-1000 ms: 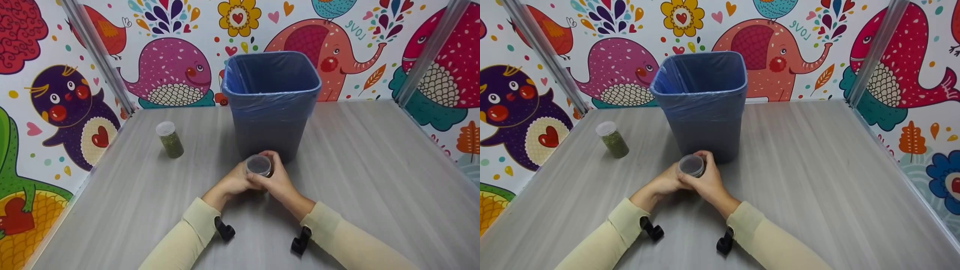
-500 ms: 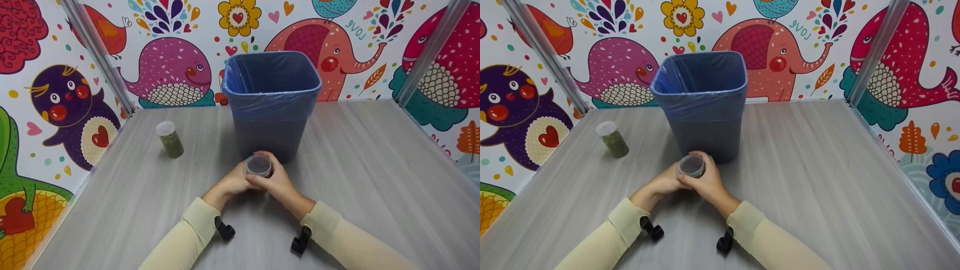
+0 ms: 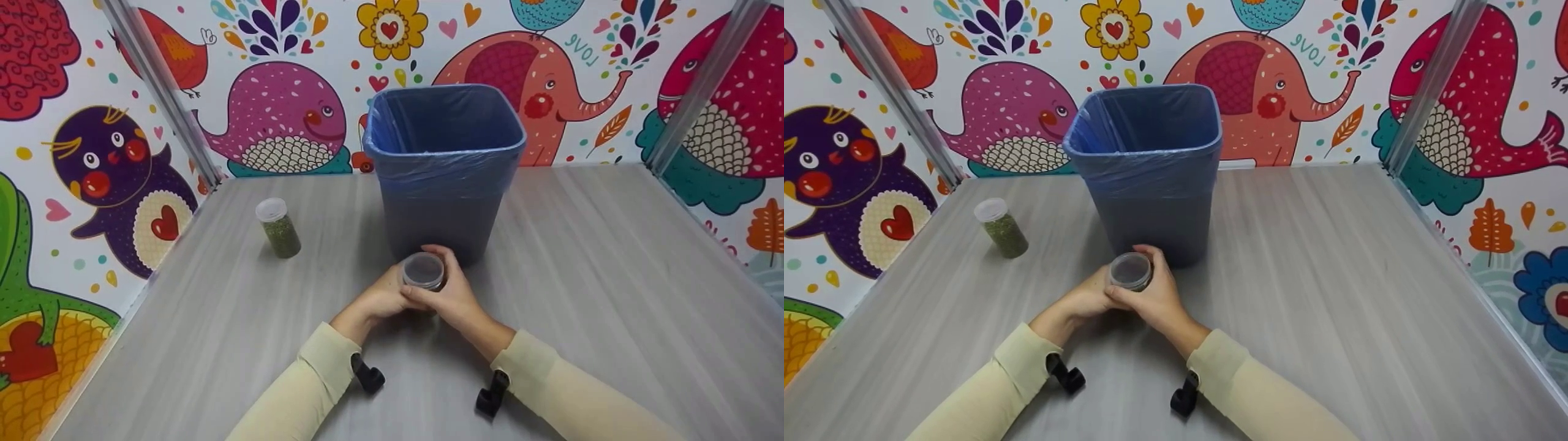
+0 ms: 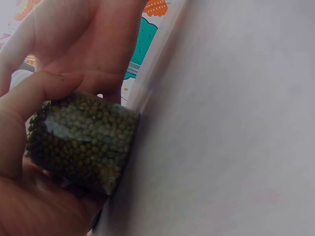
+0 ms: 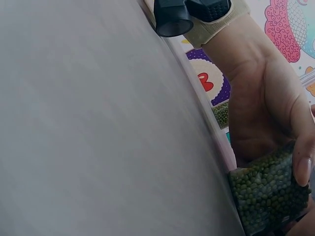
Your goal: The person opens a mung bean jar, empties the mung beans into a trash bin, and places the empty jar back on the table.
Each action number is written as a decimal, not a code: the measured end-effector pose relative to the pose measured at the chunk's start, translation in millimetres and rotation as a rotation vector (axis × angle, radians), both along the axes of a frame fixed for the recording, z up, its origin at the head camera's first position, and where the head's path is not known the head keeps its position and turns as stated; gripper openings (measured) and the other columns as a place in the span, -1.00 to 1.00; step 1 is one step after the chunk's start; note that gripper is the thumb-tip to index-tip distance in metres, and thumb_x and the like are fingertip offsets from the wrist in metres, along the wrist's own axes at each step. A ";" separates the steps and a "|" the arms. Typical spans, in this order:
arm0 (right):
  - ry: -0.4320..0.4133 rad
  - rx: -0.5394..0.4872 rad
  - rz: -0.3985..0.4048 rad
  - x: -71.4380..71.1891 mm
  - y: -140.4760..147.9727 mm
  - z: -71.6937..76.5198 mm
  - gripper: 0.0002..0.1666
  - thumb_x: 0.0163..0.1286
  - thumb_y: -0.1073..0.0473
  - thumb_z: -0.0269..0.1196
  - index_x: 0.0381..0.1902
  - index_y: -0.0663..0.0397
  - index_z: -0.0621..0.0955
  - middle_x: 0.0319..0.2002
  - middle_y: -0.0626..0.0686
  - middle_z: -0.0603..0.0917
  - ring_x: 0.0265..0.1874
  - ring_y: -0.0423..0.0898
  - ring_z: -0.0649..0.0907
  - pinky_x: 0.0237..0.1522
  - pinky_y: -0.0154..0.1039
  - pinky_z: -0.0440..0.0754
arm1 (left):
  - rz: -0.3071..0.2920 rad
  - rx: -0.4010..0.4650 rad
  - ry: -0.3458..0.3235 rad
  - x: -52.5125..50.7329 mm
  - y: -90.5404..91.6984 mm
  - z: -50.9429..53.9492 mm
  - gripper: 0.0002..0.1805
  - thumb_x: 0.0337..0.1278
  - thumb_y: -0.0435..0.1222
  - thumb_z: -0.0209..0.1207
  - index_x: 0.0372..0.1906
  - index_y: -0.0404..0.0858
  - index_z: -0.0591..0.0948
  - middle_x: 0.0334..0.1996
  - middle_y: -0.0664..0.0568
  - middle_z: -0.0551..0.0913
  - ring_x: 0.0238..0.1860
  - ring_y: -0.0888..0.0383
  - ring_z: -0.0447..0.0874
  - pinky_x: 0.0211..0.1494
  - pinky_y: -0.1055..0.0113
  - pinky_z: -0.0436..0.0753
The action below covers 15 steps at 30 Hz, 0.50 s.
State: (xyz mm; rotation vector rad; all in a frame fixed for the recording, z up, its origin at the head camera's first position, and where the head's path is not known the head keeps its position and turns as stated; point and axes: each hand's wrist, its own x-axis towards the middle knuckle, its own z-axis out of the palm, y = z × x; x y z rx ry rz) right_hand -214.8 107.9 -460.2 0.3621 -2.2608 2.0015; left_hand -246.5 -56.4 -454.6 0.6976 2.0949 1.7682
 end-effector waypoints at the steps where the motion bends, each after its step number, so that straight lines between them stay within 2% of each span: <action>1: -0.007 -0.004 -0.009 -0.2 -0.4 -0.1 -0.03 0.13 0.20 0.61 0.43 0.15 0.38 0.29 0.19 0.58 0.26 0.08 0.58 0.34 0.01 0.44 | -0.001 0.002 -0.001 0.1 0.1 0.0 -0.08 -0.11 -0.58 0.50 0.48 -0.43 0.41 0.29 -0.20 0.61 0.25 0.05 0.56 0.40 0.18 0.49; 10: -0.032 -0.003 -0.050 0.3 -2.9 0.2 -0.05 0.12 0.20 0.62 0.33 0.19 0.33 0.26 0.21 0.57 0.24 0.10 0.57 0.33 0.01 0.44 | 0.008 0.021 -0.061 1.5 0.4 0.6 -0.08 -0.09 -0.58 0.50 0.49 -0.39 0.43 0.26 -0.13 0.63 0.19 0.11 0.57 0.34 0.23 0.52; 15: -0.035 0.001 -0.048 0.0 -2.6 0.2 -0.07 0.13 0.19 0.61 0.33 0.19 0.33 0.26 0.22 0.56 0.24 0.11 0.57 0.34 0.01 0.44 | 0.005 0.032 -0.058 1.1 -0.1 -0.5 -0.08 -0.12 -0.59 0.48 0.49 -0.41 0.43 0.26 -0.16 0.63 0.19 0.09 0.57 0.32 0.23 0.53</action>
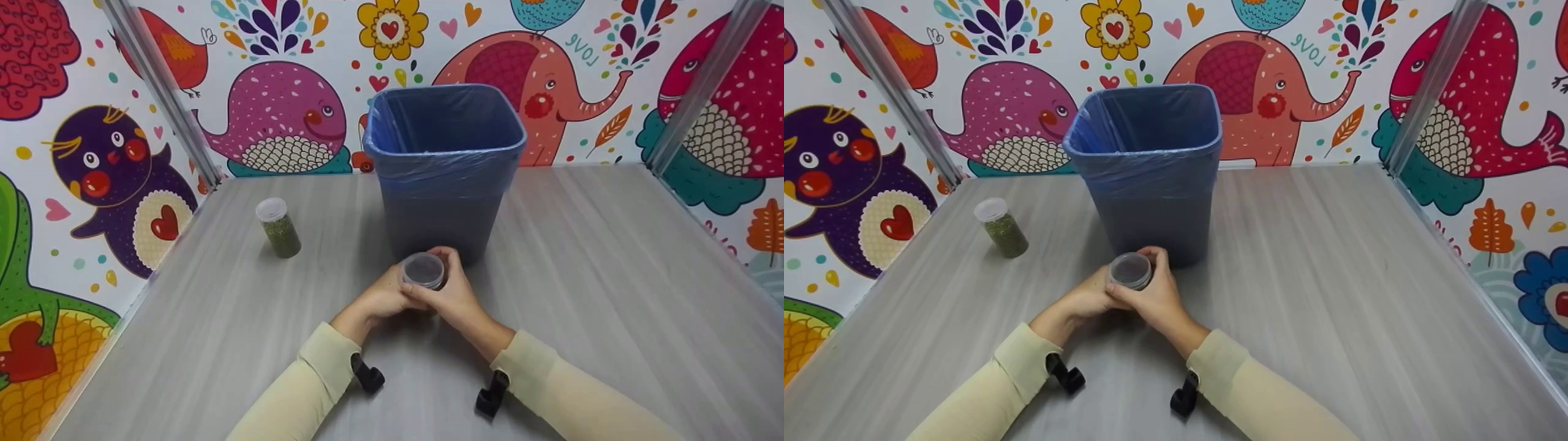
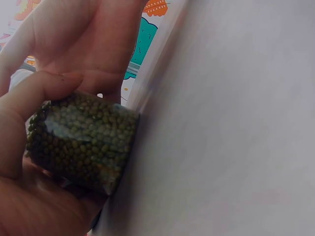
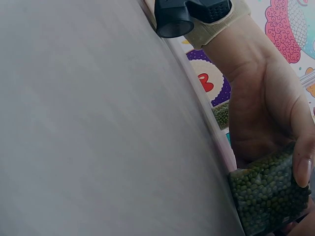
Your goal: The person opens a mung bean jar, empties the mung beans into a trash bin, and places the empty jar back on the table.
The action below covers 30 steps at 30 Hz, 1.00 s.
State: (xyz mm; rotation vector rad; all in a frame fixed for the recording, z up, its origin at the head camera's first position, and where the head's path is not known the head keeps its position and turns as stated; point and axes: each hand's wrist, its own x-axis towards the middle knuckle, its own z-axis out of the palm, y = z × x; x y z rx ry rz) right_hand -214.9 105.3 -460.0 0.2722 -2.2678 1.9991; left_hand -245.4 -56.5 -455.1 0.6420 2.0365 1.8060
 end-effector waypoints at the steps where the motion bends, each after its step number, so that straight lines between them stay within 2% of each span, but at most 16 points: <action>1: -0.002 0.000 0.000 0.0 0.1 0.3 -0.08 0.14 0.18 0.61 0.33 0.19 0.34 0.25 0.22 0.57 0.24 0.11 0.57 0.34 0.01 0.44 | -0.001 0.001 0.002 -0.1 -0.1 -0.2 -0.08 -0.13 -0.60 0.48 0.48 -0.42 0.43 0.26 -0.17 0.63 0.19 0.09 0.57 0.33 0.23 0.52; 12: 0.030 -0.009 0.032 0.5 1.3 0.2 -0.13 0.16 0.19 0.60 0.35 0.18 0.41 0.26 0.19 0.58 0.24 0.09 0.58 0.31 0.02 0.47 | -0.003 -0.012 0.003 -0.8 -0.4 0.3 -0.01 -0.12 -0.59 0.49 0.55 -0.36 0.39 0.32 -0.16 0.60 0.23 0.08 0.54 0.34 0.23 0.51; 19: 0.026 0.009 0.062 0.0 2.3 0.8 -0.17 0.21 0.19 0.57 0.41 0.11 0.51 0.31 0.14 0.62 0.26 0.07 0.60 0.30 0.02 0.48 | 0.002 -0.046 0.043 -2.0 0.3 -0.4 -0.08 -0.11 -0.57 0.51 0.48 -0.41 0.42 0.28 -0.17 0.62 0.25 0.03 0.57 0.38 0.19 0.50; 30: 0.033 0.003 0.066 -0.4 2.4 -0.3 -0.16 0.21 0.20 0.57 0.42 0.12 0.51 0.32 0.15 0.62 0.27 0.10 0.60 0.31 0.02 0.49 | 0.001 -0.043 0.038 -0.6 0.8 1.7 -0.06 -0.11 -0.57 0.50 0.50 -0.42 0.39 0.29 -0.19 0.61 0.27 0.02 0.56 0.39 0.18 0.51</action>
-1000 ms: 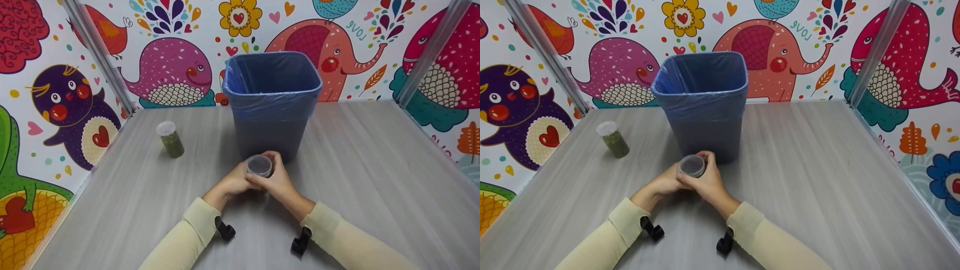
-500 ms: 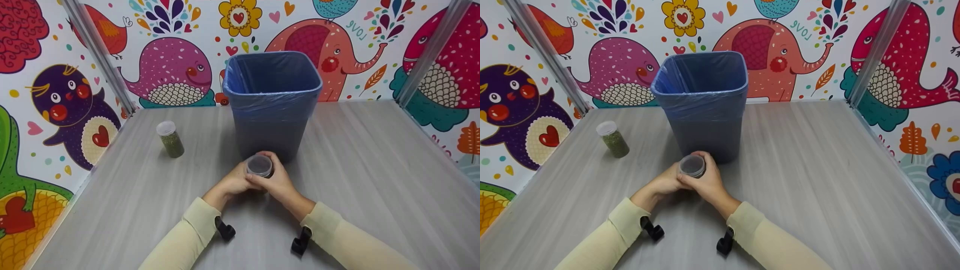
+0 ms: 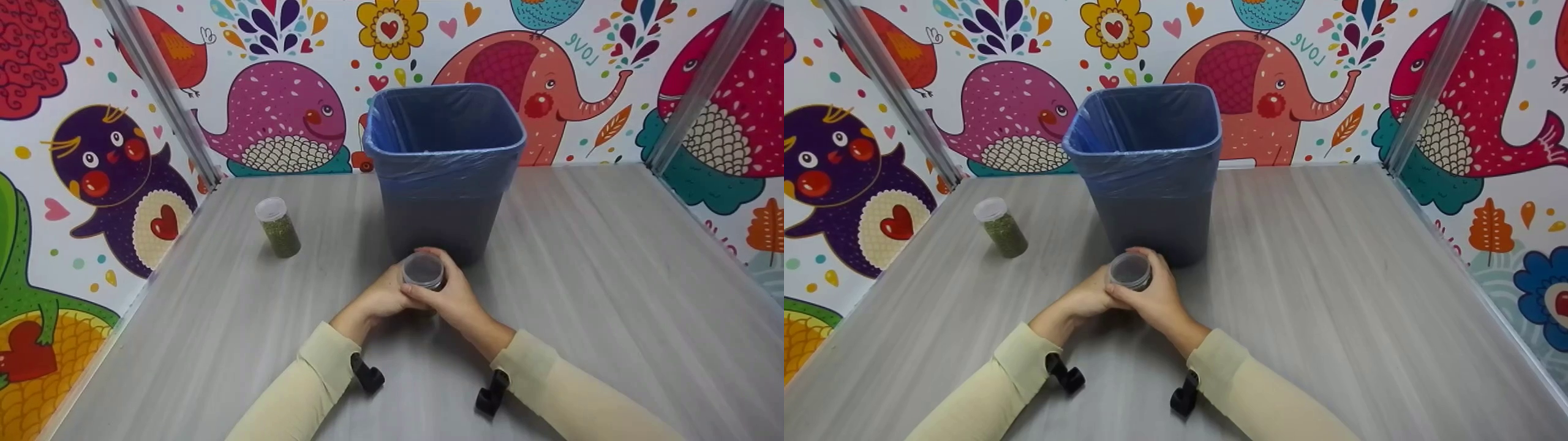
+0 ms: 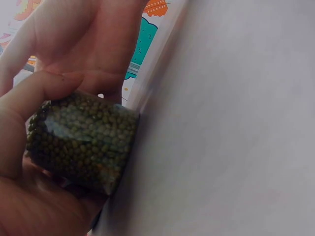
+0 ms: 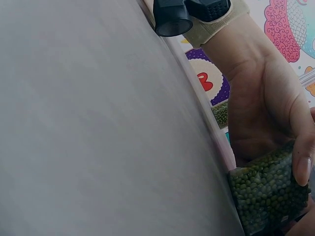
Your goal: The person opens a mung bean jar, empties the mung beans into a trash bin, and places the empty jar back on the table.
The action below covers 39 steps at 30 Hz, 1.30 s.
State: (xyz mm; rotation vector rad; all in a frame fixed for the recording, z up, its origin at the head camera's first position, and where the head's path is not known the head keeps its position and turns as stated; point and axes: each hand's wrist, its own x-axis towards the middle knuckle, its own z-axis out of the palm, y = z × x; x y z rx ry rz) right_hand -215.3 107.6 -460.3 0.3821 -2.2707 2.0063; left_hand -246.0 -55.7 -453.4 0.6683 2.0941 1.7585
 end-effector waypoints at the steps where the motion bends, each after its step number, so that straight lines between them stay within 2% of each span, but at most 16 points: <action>1: 0.001 -0.001 0.002 0.1 0.1 0.0 -0.15 0.21 0.20 0.57 0.43 0.12 0.51 0.32 0.15 0.62 0.28 0.10 0.60 0.31 0.02 0.48 | 0.001 -0.001 -0.002 0.3 -0.1 0.4 -0.05 -0.11 -0.57 0.50 0.50 -0.41 0.39 0.30 -0.19 0.60 0.28 0.01 0.56 0.39 0.17 0.51; 9: 0.003 0.001 -0.013 0.3 0.3 -0.3 -0.03 0.18 0.18 0.60 0.49 0.12 0.42 0.33 0.19 0.58 0.28 0.11 0.58 0.31 0.03 0.47 | 0.005 0.005 -0.005 0.9 -0.8 0.3 -0.06 -0.09 -0.56 0.51 0.51 -0.40 0.40 0.33 -0.17 0.59 0.29 0.01 0.54 0.41 0.16 0.49; 14: -0.011 -0.013 -0.057 0.7 -1.8 0.4 -0.04 0.12 0.19 0.63 0.38 0.17 0.36 0.26 0.20 0.59 0.23 0.08 0.58 0.32 -0.02 0.45 | -0.001 0.016 -0.011 1.2 -0.7 0.3 -0.07 -0.09 -0.57 0.50 0.51 -0.41 0.41 0.32 -0.17 0.60 0.26 0.05 0.55 0.39 0.19 0.49; 19: -0.035 -0.004 -0.063 1.6 -1.4 1.7 -0.06 0.13 0.15 0.62 0.33 0.15 0.33 0.23 0.19 0.58 0.20 0.08 0.59 0.30 -0.02 0.46 | -0.014 0.028 0.005 0.3 -1.2 -1.2 -0.11 -0.08 -0.57 0.49 0.48 -0.45 0.43 0.27 -0.18 0.63 0.19 0.11 0.58 0.36 0.22 0.51; 27: -0.046 0.001 -0.065 2.0 -1.3 2.5 -0.09 0.15 0.15 0.60 0.33 0.14 0.33 0.23 0.19 0.58 0.20 0.09 0.59 0.28 -0.03 0.47 | -0.009 0.037 0.000 -1.4 -0.4 -3.4 -0.12 -0.10 -0.57 0.50 0.46 -0.46 0.45 0.23 -0.19 0.65 0.15 0.14 0.59 0.35 0.23 0.51; 39: 0.008 -0.012 -0.031 0.9 -0.8 -0.4 -0.12 0.15 0.15 0.61 0.34 0.17 0.43 0.26 0.17 0.58 0.25 0.09 0.59 0.31 0.04 0.46 | -0.009 0.040 -0.006 0.1 -1.0 -2.0 -0.06 -0.11 -0.58 0.48 0.51 -0.45 0.40 0.30 -0.24 0.60 0.23 0.05 0.56 0.36 0.23 0.50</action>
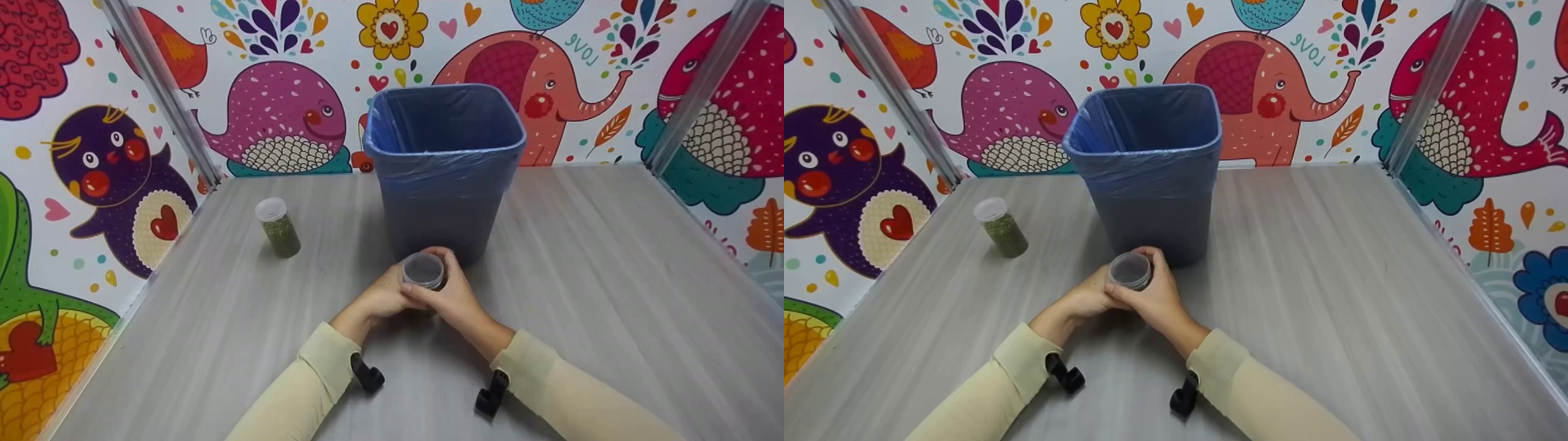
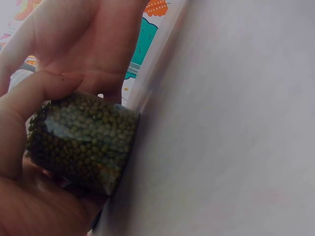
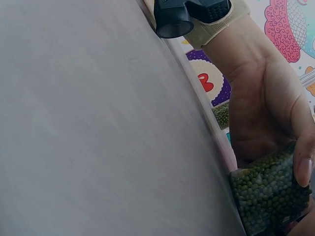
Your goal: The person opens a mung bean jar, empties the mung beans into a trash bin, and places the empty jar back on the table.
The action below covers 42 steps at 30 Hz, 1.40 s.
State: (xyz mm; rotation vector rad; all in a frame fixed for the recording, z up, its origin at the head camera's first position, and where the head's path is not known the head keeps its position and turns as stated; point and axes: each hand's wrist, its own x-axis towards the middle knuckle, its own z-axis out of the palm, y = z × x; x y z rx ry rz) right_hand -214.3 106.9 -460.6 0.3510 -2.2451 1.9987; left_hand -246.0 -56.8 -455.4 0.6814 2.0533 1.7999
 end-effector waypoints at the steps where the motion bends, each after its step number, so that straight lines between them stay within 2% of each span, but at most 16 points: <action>1: 0.005 0.000 0.004 -0.3 0.1 -0.3 -0.13 0.15 0.16 0.61 0.35 0.18 0.44 0.27 0.17 0.59 0.25 0.10 0.59 0.32 0.05 0.46 | 0.000 -0.003 0.001 0.0 0.0 0.0 -0.08 -0.10 -0.58 0.48 0.49 -0.45 0.41 0.29 -0.24 0.61 0.22 0.05 0.57 0.35 0.22 0.51; 6: 0.013 0.009 0.023 -0.5 0.7 0.4 -0.14 0.18 0.20 0.59 0.40 0.15 0.50 0.30 0.15 0.62 0.26 0.09 0.60 0.31 0.05 0.48 | 0.000 -0.010 0.000 -0.3 0.2 -0.1 -0.15 -0.06 -0.58 0.48 0.45 -0.45 0.44 0.26 -0.23 0.63 0.20 0.06 0.59 0.35 0.20 0.53; 17: 0.006 0.015 0.037 0.1 0.7 1.4 -0.16 0.22 0.19 0.57 0.43 0.11 0.50 0.31 0.14 0.62 0.26 0.09 0.61 0.28 0.03 0.51 | 0.019 -0.027 -0.031 0.9 0.4 0.5 -0.15 -0.04 -0.56 0.50 0.46 -0.37 0.46 0.25 -0.13 0.63 0.20 0.07 0.59 0.32 0.20 0.55; 26: 0.003 0.035 0.015 0.3 1.0 -0.2 -0.01 0.18 0.17 0.60 0.52 0.09 0.39 0.35 0.20 0.56 0.29 0.10 0.58 0.32 0.06 0.46 | 0.023 -0.042 0.017 0.1 0.6 0.5 -0.10 -0.11 -0.57 0.52 0.46 -0.42 0.44 0.29 -0.18 0.62 0.26 0.04 0.57 0.41 0.17 0.48; 34: -0.023 0.015 -0.049 0.9 -1.4 -0.2 -0.04 0.11 0.15 0.63 0.34 0.14 0.33 0.24 0.18 0.59 0.22 0.08 0.58 0.30 0.01 0.45 | -0.004 -0.018 0.016 -0.3 0.0 0.1 -0.04 -0.11 -0.60 0.48 0.53 -0.41 0.40 0.35 -0.20 0.58 0.28 0.05 0.54 0.42 0.20 0.46; 42: -0.030 0.011 -0.044 0.4 -2.0 0.8 -0.07 0.11 0.15 0.63 0.30 0.15 0.34 0.23 0.19 0.60 0.23 0.09 0.58 0.33 0.02 0.43 | 0.000 -0.033 -0.021 -0.4 -0.4 1.3 0.01 -0.10 -0.57 0.48 0.58 -0.32 0.37 0.39 -0.15 0.56 0.30 0.06 0.51 0.39 0.22 0.47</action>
